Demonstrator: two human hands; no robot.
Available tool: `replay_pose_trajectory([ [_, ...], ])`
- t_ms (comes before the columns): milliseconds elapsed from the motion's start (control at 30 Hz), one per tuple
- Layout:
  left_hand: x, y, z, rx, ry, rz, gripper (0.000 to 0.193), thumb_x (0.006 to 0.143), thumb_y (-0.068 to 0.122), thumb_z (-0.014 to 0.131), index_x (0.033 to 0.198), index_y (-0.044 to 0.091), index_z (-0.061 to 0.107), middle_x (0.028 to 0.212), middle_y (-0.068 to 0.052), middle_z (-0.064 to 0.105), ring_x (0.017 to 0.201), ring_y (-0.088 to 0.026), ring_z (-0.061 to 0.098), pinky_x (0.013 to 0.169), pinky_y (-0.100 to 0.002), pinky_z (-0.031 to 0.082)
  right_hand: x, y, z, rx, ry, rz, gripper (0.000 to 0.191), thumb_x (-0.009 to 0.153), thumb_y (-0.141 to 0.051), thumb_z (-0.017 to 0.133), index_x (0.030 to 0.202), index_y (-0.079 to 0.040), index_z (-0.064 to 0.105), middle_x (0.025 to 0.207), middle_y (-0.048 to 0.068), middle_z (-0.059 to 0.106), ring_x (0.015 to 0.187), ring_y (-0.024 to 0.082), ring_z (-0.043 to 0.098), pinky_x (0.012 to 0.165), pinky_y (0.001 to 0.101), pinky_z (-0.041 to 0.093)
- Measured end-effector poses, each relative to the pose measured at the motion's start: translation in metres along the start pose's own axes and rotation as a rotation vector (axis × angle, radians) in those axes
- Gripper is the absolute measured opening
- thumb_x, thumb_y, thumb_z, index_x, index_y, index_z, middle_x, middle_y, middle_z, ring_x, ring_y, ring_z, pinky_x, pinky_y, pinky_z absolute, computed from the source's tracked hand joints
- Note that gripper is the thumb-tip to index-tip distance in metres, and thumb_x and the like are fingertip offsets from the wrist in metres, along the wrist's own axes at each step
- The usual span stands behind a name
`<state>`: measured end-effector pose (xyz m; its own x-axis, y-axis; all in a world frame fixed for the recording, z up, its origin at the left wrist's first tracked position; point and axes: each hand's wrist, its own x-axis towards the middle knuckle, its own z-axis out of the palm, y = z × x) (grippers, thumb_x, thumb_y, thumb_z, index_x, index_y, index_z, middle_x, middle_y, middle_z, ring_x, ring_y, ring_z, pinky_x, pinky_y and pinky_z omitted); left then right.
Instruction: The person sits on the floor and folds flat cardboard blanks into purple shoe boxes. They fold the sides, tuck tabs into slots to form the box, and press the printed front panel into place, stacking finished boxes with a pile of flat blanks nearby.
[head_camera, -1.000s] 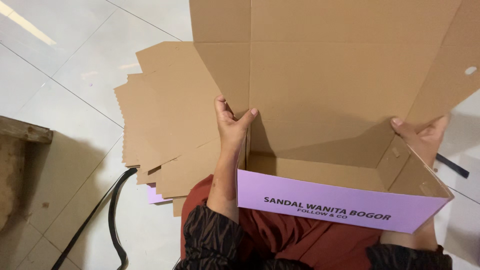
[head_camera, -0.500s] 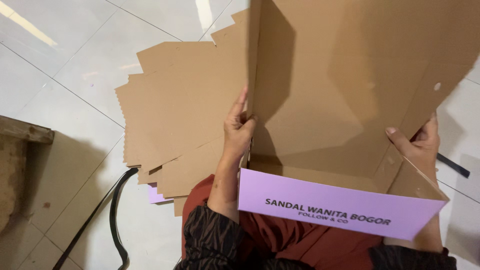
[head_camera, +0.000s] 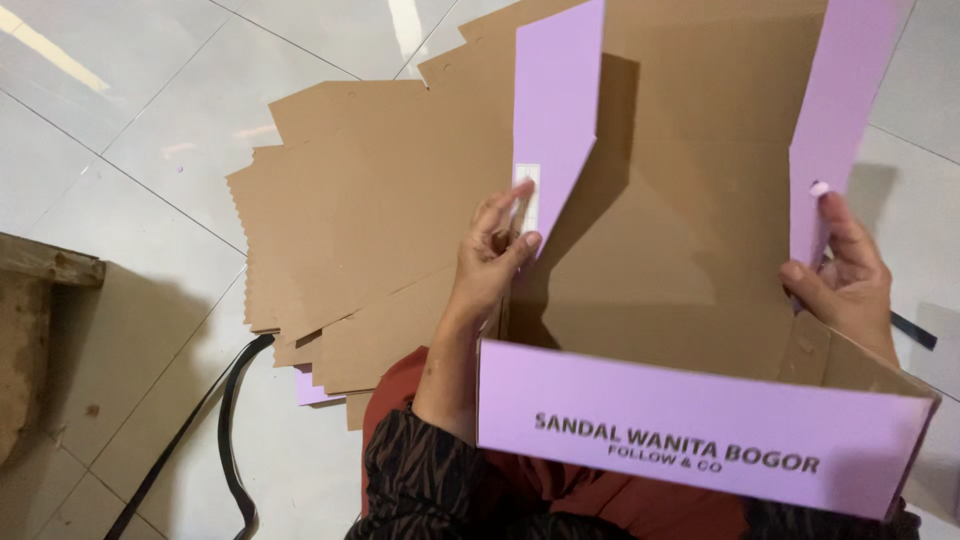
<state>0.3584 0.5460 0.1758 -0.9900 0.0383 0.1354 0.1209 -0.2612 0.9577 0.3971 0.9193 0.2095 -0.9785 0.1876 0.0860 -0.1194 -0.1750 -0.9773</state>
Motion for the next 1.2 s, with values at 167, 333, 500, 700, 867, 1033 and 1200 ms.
replay_pose_trajectory([
  [167, 0.004, 0.004, 0.005, -0.053, 0.023, -0.007, 0.093, 0.088, -0.005, 0.074, 0.163, 0.017, 0.023, 0.117, -0.014, 0.062, 0.093, -0.015, 0.065, 0.073, -0.026, 0.057, 0.001, -0.003, 0.019, -0.315, -0.071, -0.176, 0.114, 0.079, 0.006, 0.074, 0.165, -0.011, 0.001, 0.160, 0.012, 0.040, 0.143, 0.023, 0.051, 0.105, 0.0372, 0.054],
  [333, 0.004, -0.001, 0.010, 0.037, 0.098, 0.053, 0.059, 0.090, -0.007, 0.071, 0.145, -0.003, 0.048, 0.123, -0.013, 0.068, 0.108, -0.015, 0.068, 0.087, -0.027, 0.059, -0.004, 0.000, 0.027, -0.338, -0.128, -0.294, 0.108, 0.090, 0.009, 0.078, 0.170, -0.009, 0.007, 0.163, 0.013, 0.034, 0.150, 0.026, 0.041, 0.125, 0.0412, 0.043],
  [500, 0.000, 0.011, 0.015, 0.211, 0.067, 0.138, 0.061, 0.094, -0.004, 0.073, 0.148, -0.002, 0.046, 0.134, -0.016, 0.067, 0.123, -0.018, 0.066, 0.105, -0.032, 0.055, -0.002, -0.002, 0.024, -0.415, -0.140, -0.309, 0.112, 0.089, 0.008, 0.080, 0.172, -0.012, 0.008, 0.162, 0.014, 0.037, 0.150, 0.028, 0.042, 0.128, 0.0452, 0.043],
  [700, -0.010, 0.050, 0.011, 0.261, -0.121, 0.465, 0.129, 0.071, 0.016, 0.090, 0.169, 0.022, 0.006, 0.170, -0.020, 0.022, 0.157, -0.031, 0.036, 0.126, -0.050, 0.034, -0.013, -0.025, 0.000, -0.308, -0.077, -0.246, 0.114, 0.071, -0.004, 0.082, 0.164, -0.008, 0.015, 0.160, 0.015, 0.043, 0.145, 0.030, 0.051, 0.106, 0.0460, 0.050],
  [867, -0.022, 0.079, 0.003, 0.357, -0.195, 0.592, 0.136, 0.061, 0.040, 0.098, 0.167, 0.044, 0.013, 0.175, -0.014, 0.002, 0.152, -0.030, 0.035, 0.123, -0.047, 0.040, -0.022, -0.042, -0.017, -0.439, -0.246, -0.296, 0.081, 0.068, -0.006, 0.087, 0.140, 0.002, 0.051, 0.132, 0.014, 0.063, 0.124, 0.026, 0.063, 0.104, 0.0374, 0.054],
  [1033, -0.029, 0.089, 0.006, 0.485, -0.191, 0.663, 0.111, 0.076, 0.018, 0.086, 0.166, 0.042, 0.026, 0.173, -0.010, -0.005, 0.155, -0.035, 0.025, 0.125, -0.048, 0.036, -0.030, -0.049, -0.029, -0.873, -0.305, -0.257, 0.069, 0.074, -0.008, 0.079, 0.138, 0.003, 0.055, 0.125, 0.021, 0.067, 0.119, 0.030, 0.067, 0.103, 0.0416, 0.054],
  [1200, -0.033, 0.095, 0.001, 0.361, -0.234, 0.579, 0.089, 0.079, 0.008, 0.065, 0.162, 0.032, 0.042, 0.176, -0.016, -0.001, 0.147, -0.034, 0.040, 0.122, -0.049, 0.037, -0.020, -0.049, -0.063, -1.291, -0.431, 0.038, 0.080, 0.073, -0.015, 0.082, 0.144, 0.004, 0.050, 0.121, 0.027, 0.068, 0.120, 0.039, 0.065, 0.099, 0.0525, 0.052],
])
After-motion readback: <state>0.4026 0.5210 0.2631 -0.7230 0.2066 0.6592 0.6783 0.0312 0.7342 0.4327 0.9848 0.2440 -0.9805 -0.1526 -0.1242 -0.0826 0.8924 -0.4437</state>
